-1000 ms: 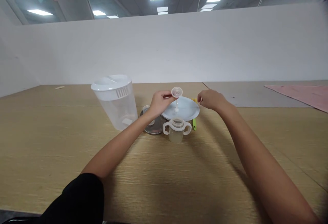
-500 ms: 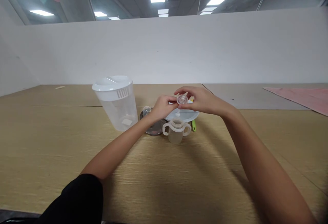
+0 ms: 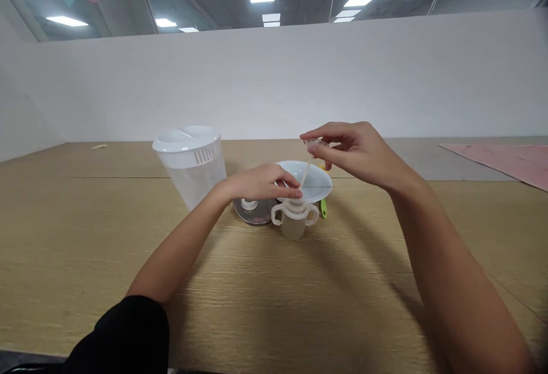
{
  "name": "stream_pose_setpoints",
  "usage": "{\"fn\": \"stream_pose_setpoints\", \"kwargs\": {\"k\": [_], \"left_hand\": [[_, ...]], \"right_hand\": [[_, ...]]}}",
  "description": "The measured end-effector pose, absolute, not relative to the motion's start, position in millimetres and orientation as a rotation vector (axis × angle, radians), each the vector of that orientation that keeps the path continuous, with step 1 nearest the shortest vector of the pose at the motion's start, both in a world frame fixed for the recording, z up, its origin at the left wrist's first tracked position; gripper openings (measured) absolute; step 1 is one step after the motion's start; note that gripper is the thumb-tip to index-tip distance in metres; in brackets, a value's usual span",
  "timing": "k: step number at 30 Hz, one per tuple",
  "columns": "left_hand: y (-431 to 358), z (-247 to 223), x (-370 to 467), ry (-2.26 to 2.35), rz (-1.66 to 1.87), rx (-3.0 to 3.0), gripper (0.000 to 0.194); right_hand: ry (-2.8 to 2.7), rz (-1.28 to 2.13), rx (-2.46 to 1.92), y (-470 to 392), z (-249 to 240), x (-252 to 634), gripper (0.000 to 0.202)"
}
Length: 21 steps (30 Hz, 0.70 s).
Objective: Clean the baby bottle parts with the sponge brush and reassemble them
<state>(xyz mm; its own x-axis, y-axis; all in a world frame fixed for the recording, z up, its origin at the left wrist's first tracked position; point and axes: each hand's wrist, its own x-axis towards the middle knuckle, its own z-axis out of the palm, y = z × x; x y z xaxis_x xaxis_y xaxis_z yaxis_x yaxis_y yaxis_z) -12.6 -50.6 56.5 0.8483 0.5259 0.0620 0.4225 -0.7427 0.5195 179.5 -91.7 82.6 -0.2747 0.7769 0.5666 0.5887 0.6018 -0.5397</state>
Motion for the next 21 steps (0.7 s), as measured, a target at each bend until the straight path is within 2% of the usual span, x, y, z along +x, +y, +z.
{"fn": "stream_pose_setpoints", "kwargs": {"k": [6,16,21], "left_hand": [[-53,53,-10,0.756,0.121,2.562,0.044],[-44,42,-6,0.780,0.143,2.566,0.040],[-41,41,-5,0.836,0.096,2.600,0.051]], "right_hand": [[-2.108,0.350,-1.109,-93,83,180,0.031],[-2.364,0.430,-1.104,-81,78,180,0.034],[-2.503,0.534,-1.173,-71,72,183,0.037]]}}
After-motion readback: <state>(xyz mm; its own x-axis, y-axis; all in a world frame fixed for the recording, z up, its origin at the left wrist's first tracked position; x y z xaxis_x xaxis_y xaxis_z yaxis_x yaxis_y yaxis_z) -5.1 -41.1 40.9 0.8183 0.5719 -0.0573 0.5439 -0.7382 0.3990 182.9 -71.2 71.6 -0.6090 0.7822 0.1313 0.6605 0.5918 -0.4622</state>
